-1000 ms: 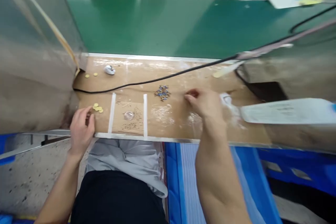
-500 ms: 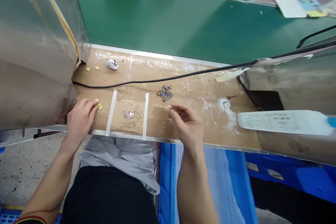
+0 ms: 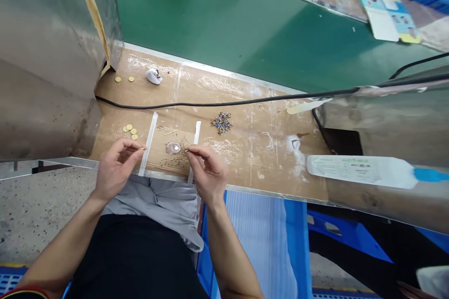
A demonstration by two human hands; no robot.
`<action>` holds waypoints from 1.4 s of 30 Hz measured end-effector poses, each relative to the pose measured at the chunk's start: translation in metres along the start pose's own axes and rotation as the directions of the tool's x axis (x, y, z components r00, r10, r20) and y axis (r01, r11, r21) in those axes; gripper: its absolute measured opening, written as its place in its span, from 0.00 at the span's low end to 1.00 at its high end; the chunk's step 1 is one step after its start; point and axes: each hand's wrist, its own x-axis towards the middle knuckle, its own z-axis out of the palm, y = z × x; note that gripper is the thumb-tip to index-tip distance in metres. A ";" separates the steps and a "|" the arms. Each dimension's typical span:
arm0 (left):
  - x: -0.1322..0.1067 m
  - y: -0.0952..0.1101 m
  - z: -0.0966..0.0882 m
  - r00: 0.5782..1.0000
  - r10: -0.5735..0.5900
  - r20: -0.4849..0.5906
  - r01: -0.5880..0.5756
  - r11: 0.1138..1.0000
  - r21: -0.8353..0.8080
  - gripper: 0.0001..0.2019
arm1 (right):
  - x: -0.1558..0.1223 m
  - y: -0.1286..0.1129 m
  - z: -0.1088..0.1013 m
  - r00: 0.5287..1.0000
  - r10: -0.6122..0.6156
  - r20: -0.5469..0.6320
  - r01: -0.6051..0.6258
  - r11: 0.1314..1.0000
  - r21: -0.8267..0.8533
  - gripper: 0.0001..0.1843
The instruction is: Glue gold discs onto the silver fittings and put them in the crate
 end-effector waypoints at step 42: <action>-0.014 -0.011 0.016 0.996 -0.044 0.079 0.053 0.991 -0.121 0.11 | 0.001 -0.007 0.007 1.000 -0.029 -0.002 0.028 0.993 -0.118 0.08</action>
